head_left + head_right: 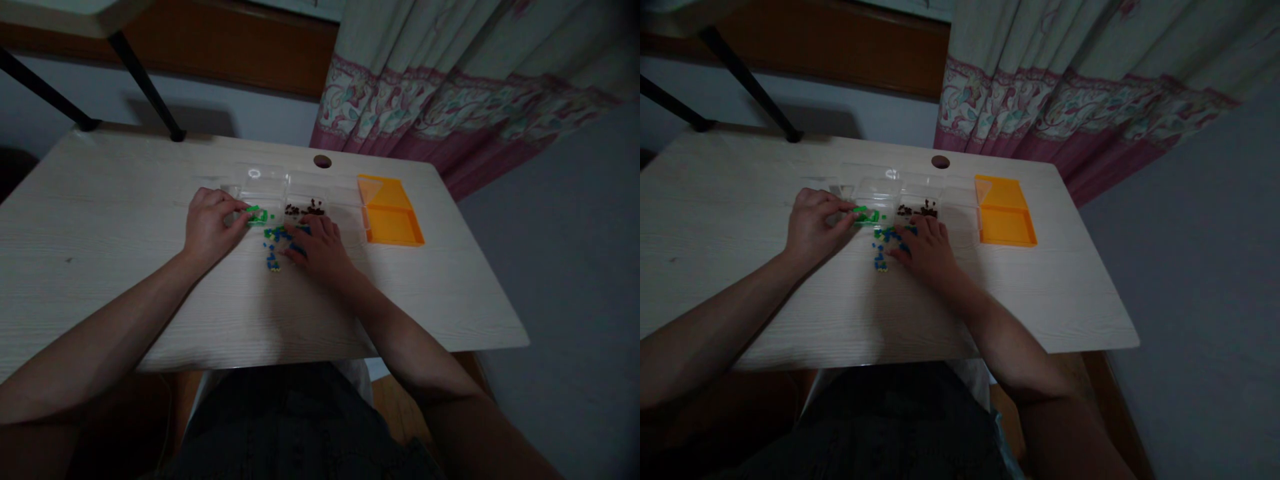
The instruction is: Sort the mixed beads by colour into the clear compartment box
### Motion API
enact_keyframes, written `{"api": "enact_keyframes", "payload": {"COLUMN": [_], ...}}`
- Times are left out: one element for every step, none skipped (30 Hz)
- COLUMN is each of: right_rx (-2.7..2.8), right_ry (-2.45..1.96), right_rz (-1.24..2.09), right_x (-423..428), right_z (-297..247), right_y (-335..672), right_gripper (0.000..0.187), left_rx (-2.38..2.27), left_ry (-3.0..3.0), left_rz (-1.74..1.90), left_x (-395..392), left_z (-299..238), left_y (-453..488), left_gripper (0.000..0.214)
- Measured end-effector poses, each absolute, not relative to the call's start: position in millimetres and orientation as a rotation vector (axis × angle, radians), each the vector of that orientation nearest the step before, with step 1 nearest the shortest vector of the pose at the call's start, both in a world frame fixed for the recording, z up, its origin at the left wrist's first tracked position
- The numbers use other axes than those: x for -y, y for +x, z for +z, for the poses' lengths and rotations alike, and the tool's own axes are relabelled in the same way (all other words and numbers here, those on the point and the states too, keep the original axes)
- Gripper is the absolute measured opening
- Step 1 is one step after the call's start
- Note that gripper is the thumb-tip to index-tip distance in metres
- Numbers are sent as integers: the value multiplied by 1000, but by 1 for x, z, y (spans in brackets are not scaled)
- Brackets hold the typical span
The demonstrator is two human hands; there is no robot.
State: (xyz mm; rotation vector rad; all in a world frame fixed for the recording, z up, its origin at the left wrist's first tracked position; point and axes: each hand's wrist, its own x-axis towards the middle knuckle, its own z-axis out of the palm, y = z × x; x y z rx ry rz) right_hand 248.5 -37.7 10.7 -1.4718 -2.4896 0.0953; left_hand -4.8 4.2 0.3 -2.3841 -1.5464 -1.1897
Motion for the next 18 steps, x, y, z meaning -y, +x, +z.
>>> {"api": "enact_keyframes", "payload": {"right_rx": [2484,2473,2461,2448,2435,2423,2414,2407,2403,2399,2395,2392,2392,2394,2401,2411,2423,2435], "right_ry": [-1473,-1475,-1475,-1472,-1468,-1464,-1459,-1457,-1457,-1461,-1467,-1475,-1483,-1486,-1486,-1483,-1478,-1472], "right_rz": [89,84,82,82,84,86,89,90,88,86,83,81,81,82,86,90,96,103], "right_x": [38,38,38,38,38,37,36,36,35,35,34,34,34,33,33,33,32,32], "right_z": [11,11,12,13,14,16,18,19,21,22,22,23,23,23,22,22,21,20], "right_y": [248,248,248,248,248,248,248,249,249,250,250,250,250,251,251,251,251,251], "right_gripper": [53,53,51,48,45,40,36,32,29,29,29,30,31,31,31,31,30,30], "left_rx": [1548,1550,1551,1552,1554,1553,1551,1549,1547,1546,1545,1545,1547,1548,1548,1548,1551,1557], "left_ry": [-2380,-2376,-2373,-2370,-2370,-2372,-2376,-2381,-2385,-2391,-2394,-2392,-2390,-2390,-2391,-2393,-2392,-2395], "left_rz": [-1189,-1187,-1185,-1183,-1180,-1177,-1176,-1177,-1182,-1185,-1189,-1193,-1195,-1194,-1192,-1188,-1184,-1174], "left_x": [-4,-5,-5,-5,-5,-5,-4,-4,-4,-3,-3,-3,-3,-3,-3,-4,-4,-4], "left_z": [0,-1,-1,-1,-1,-1,-1,-1,-1,0,0,0,0,0,0,0,0,0], "left_y": [-5,-5,-5,-5,-5,-5,-5,-5,-5,-5,-5,-5,-5,-5,-5,-5,-5,-5], "left_gripper": [18,18,18,19,19,19,19,19,18,18,18,18,18,19,19,20,21,21]}}
